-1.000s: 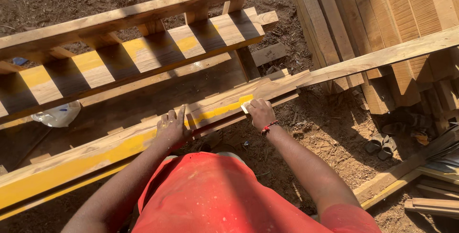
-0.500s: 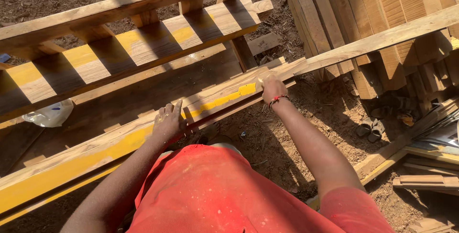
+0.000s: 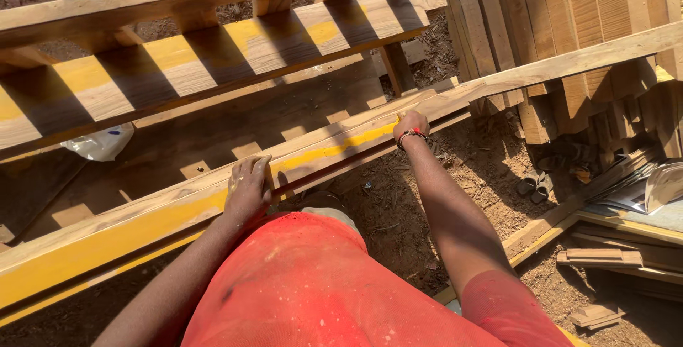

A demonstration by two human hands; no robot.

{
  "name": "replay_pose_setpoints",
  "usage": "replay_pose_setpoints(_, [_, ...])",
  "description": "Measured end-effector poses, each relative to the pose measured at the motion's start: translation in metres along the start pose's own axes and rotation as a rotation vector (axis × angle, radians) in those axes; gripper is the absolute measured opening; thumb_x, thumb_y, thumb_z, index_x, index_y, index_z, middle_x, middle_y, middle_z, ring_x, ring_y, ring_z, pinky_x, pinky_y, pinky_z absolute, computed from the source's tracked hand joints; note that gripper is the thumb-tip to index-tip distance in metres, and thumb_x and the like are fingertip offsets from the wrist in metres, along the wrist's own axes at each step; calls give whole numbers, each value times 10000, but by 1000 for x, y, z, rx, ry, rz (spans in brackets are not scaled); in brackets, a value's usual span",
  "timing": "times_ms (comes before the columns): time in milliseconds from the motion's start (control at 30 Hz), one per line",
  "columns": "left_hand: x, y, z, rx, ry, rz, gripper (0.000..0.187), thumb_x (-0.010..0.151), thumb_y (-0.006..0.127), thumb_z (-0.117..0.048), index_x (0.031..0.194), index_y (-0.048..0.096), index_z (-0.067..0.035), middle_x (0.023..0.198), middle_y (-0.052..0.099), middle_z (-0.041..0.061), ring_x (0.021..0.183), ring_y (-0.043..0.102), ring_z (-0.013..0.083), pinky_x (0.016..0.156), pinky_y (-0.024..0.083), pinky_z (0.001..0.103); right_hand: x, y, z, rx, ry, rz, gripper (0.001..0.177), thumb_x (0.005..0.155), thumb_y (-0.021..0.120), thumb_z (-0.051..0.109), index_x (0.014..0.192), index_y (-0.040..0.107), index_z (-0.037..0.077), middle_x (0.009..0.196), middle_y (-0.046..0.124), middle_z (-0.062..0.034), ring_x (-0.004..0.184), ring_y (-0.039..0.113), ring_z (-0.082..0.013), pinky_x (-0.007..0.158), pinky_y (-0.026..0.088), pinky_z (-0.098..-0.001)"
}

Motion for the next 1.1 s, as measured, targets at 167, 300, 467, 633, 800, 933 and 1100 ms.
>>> replay_pose_setpoints(167, [-2,-40,23,-50,108,-104,492,878,609,-64,1367,590,-116,1401,544,142,1340,445,389,1110,377,533,-30,10,29,-32,-59,0,247,921,730,185,1109,735,24,1092,739,-232,1063,715,-355,922,587,-444])
replay_pose_setpoints(300, [-3,-64,38,-93,162,-210,468,840,609,-28,1302,620,-105,1358,581,137,1311,478,383,1103,383,520,-58,27,58,-40,0,115,247,885,736,158,1100,728,38,1106,725,-221,1060,701,-354,895,591,-458])
replay_pose_setpoints(467, [-4,-66,45,-130,206,-204,439,855,600,-36,1291,620,-88,1351,575,156,1302,478,392,1102,369,518,-109,47,87,-29,-155,68,221,902,703,186,1048,774,36,1082,750,-227,1041,712,-394,905,589,-475])
replay_pose_setpoints(633, [-3,-63,40,-121,198,-170,505,805,614,-35,1304,617,-117,1381,548,137,1344,457,371,1117,359,528,-144,74,121,-88,-323,38,244,835,713,161,1054,763,65,1070,751,-212,1030,714,-387,915,579,-478])
replay_pose_setpoints(800, [-12,-75,31,-37,273,-113,569,758,703,-105,1320,626,-146,1422,551,93,1385,463,331,1161,344,513,-208,88,176,-93,-441,119,277,827,732,226,1046,760,59,1110,735,-203,1082,694,-386,955,567,-475])
replay_pose_setpoints(933, [-14,-85,25,-142,309,-131,735,646,881,-388,1264,609,-96,1349,534,138,1315,433,394,1087,305,557,-259,94,201,13,-552,157,282,855,736,285,995,747,40,1047,717,-210,1054,673,-396,926,552,-494])
replay_pose_setpoints(1100, [-21,-84,44,-84,254,-167,531,740,766,-238,1244,651,-113,1340,574,131,1306,473,373,1088,344,530,-292,97,195,393,-731,223,239,820,630,78,1007,776,104,963,769,-134,901,710,-330,813,582,-440])
Point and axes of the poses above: each hand's wrist, its own x-axis towards the middle knuckle, its own y-axis out of the palm, z = x × y, the point moved 3 cm from there along x, towards the middle knuckle
